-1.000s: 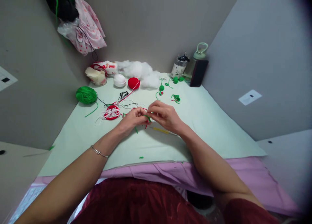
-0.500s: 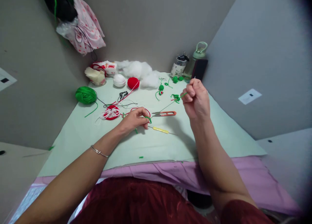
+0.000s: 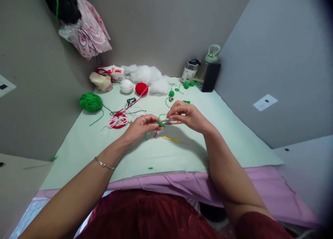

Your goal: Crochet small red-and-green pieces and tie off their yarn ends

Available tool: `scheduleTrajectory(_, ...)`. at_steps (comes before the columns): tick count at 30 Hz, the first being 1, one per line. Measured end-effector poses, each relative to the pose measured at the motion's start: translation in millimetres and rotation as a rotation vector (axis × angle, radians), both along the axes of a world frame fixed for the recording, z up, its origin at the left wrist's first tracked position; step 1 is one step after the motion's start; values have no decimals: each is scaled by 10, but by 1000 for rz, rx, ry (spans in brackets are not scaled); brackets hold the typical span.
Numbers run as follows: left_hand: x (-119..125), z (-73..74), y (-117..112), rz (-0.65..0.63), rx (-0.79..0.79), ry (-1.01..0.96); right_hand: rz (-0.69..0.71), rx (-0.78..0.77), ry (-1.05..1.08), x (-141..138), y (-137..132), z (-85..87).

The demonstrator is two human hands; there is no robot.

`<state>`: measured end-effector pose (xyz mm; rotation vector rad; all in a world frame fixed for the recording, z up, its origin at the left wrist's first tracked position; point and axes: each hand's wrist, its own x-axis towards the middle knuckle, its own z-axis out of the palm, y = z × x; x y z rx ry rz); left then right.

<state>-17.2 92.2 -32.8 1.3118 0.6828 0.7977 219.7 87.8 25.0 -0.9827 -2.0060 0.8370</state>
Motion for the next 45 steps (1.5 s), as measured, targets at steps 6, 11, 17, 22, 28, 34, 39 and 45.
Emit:
scheduleTrajectory(6,0,12,-8,-4,40,6,9,56,-126,4,13,-58)
scheduleTrajectory(11,-2,3,-7,-9,54,1,19,92,-168,-8,7,-61)
scheduleTrajectory(17,6,2,-1,-11,32,-4,16,96,-184,-11,-3,-55)
scheduleTrajectory(22,12,29,-16,-19,30,-1,14,76,-203,-26,-14,-41)
scheduleTrajectory(28,3,29,-19,-19,17,0,11,105,-211,-16,-17,-33)
scheduleTrajectory(34,2,27,-22,-20,16,-3,30,109,-210,-19,-20,-37)
scheduleTrajectory(39,2,18,-19,-33,12,-6,70,100,-194,-49,-9,-62)
scheduleTrajectory(45,-3,14,-18,-25,9,-3,85,86,-147,-63,15,-96)
